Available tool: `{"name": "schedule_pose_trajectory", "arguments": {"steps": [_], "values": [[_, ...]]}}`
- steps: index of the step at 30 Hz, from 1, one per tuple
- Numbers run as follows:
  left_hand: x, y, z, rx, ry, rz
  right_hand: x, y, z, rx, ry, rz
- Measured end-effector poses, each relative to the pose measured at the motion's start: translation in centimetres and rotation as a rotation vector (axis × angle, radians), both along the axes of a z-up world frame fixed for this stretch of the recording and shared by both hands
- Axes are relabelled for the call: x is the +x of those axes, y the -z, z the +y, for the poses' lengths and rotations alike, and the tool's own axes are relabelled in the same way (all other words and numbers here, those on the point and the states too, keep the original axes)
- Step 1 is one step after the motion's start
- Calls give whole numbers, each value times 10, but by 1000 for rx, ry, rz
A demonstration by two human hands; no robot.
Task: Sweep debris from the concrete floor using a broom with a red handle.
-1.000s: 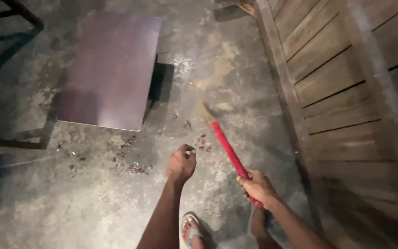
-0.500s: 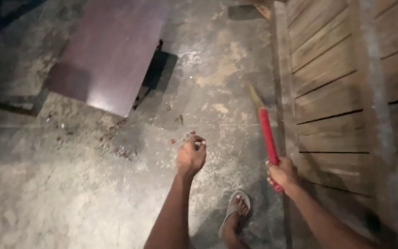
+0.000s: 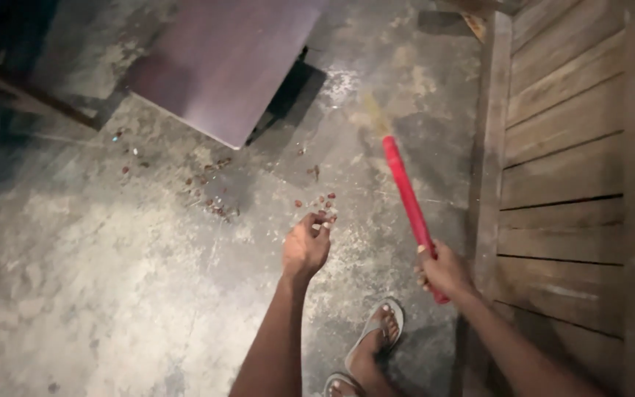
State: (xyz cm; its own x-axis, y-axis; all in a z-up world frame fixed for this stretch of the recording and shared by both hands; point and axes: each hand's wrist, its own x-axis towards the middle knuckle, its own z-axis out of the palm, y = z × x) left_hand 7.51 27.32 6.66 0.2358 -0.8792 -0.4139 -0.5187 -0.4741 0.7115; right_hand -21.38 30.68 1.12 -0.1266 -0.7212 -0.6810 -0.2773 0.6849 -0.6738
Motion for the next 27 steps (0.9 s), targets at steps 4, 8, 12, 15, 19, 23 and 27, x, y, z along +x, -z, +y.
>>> {"name": "schedule_pose_trajectory", "arguments": {"steps": [4, 8, 12, 15, 19, 23, 27], "values": [[13, 3, 39, -50, -16, -25, -20, 36, 0, 123, -104, 129], [17, 16, 77, -170, -12, -10, -22, 6, 26, 140, -5, -11], [14, 25, 125, -231, -3, -35, -32, -4, 72, 102, -107, -87], [5, 29, 148, -131, -25, -25, -28, -52, 82, 104, -234, 177], [-15, 22, 166, 20, -87, 24, -33, -67, 108, 123, -473, 318], [-30, 53, 155, 1, -73, -11, -67, -45, 118, -173, -731, 268], [-38, 59, 149, -102, -66, -60, -85, -61, 119, -184, -975, 239]]}}
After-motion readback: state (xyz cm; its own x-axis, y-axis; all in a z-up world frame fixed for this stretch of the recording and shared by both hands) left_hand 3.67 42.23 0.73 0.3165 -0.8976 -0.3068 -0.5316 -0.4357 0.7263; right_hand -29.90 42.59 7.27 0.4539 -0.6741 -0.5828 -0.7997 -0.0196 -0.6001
